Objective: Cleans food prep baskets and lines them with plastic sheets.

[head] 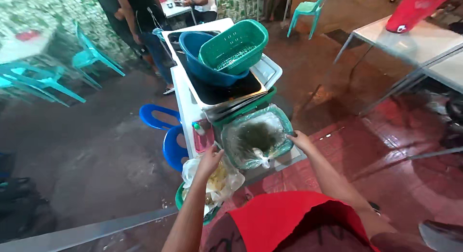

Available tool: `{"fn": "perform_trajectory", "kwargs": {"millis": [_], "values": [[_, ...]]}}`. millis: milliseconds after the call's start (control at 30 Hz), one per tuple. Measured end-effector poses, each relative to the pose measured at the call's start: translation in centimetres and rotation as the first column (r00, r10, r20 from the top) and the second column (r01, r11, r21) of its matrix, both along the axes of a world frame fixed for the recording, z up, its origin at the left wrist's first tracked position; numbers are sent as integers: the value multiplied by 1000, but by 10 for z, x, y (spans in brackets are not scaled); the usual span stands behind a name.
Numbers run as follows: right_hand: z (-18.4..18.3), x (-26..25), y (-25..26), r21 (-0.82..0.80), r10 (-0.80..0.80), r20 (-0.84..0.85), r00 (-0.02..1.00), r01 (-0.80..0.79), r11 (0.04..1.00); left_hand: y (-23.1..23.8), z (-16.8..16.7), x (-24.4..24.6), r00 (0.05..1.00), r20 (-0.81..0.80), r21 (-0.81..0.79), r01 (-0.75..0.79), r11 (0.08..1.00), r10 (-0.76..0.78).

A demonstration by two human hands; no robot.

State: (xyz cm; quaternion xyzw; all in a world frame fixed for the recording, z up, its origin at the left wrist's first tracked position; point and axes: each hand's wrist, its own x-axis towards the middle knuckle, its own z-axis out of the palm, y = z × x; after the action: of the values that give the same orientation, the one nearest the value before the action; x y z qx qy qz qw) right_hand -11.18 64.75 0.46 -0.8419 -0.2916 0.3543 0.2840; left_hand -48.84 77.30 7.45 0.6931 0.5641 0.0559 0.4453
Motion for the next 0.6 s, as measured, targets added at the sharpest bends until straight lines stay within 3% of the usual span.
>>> {"fn": "perform_trajectory", "kwargs": {"millis": [67, 133, 200, 267, 300, 467, 600], "values": [[10, -6, -7, 31, -5, 72, 997, 3, 1000, -4, -9, 22, 993, -116, 56, 22, 998, -16], [25, -15, -14, 99, 42, 235, 971, -67, 993, -15, -8, 37, 984, -176, 266, 76, 961, -29], [28, -36, -22, 77, 276, 345, 897, -320, 944, -25, -5, 49, 971, -187, 378, 212, 901, -150], [19, -63, -28, -38, 558, 393, 731, -593, 804, -35, -8, 62, 910, -226, 398, 412, 819, -348], [15, -76, -29, -89, 634, 380, 673, -656, 750, -40, -14, 69, 870, -241, 408, 493, 769, -430], [6, -99, -20, -126, 682, 337, 649, -687, 716, -56, -34, 110, 720, -265, 327, 693, 642, -642], [10, -99, -24, -57, 640, 384, 666, -674, 736, -56, -39, 126, 631, -325, 215, 774, 595, -704]]}}
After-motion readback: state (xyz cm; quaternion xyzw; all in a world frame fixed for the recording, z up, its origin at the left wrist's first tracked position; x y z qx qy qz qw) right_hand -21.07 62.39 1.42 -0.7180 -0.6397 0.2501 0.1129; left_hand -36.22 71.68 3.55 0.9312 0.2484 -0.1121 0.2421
